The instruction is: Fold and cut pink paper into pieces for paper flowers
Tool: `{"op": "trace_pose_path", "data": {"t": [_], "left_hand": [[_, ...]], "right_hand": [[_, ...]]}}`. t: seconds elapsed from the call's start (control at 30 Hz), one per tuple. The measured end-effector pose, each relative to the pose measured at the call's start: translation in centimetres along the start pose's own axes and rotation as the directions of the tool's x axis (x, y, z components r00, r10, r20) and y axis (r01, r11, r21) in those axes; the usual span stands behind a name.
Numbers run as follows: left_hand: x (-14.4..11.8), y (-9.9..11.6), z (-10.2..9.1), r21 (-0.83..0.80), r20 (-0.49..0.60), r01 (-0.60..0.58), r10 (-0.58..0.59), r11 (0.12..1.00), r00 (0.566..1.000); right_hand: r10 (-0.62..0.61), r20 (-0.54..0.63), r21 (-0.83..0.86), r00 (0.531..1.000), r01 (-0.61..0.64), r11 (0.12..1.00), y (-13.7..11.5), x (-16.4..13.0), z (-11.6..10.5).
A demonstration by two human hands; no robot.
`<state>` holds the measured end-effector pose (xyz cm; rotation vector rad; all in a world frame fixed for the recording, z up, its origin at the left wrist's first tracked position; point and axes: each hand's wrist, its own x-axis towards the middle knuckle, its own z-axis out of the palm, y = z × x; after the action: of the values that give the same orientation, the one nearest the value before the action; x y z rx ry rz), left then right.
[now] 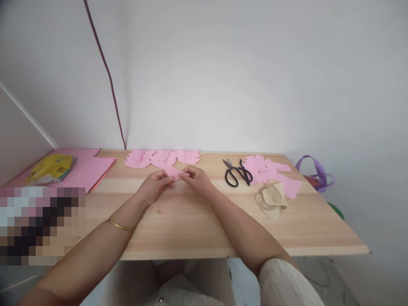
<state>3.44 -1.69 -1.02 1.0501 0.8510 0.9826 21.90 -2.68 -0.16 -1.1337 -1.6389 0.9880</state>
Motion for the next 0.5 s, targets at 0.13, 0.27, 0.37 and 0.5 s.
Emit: {"op": "trace_pose_path", "data": {"t": [0.13, 0.27, 0.37, 0.5], "left_hand": [[0.06, 0.21, 0.08, -0.064, -0.076, -0.041, 0.036, 0.997, 0.996], [0.18, 0.43, 0.01, -0.121, -0.140, -0.067, 0.050, 0.990, 0.989], [0.26, 0.55, -0.07, -0.135, -0.168, -0.050, 0.027, 0.990, 0.985], [0.37, 0.66, -0.17, -0.164, -0.209, -0.065, 0.029, 0.984, 0.977]], "right_hand": [[-0.018, 0.053, -0.005, 0.998, 0.018, 1.000, 0.19, 0.01, 0.15], [0.000, 0.036, 0.000, 0.999, 0.000, 1.000, 0.49, 0.09, 0.16], [0.026, 0.025, 0.019, 0.999, -0.026, 0.999, 0.58, 0.16, 0.07], [0.019, 0.006, 0.021, 1.000, -0.019, 1.000, 0.48, 0.23, -0.10]]}}
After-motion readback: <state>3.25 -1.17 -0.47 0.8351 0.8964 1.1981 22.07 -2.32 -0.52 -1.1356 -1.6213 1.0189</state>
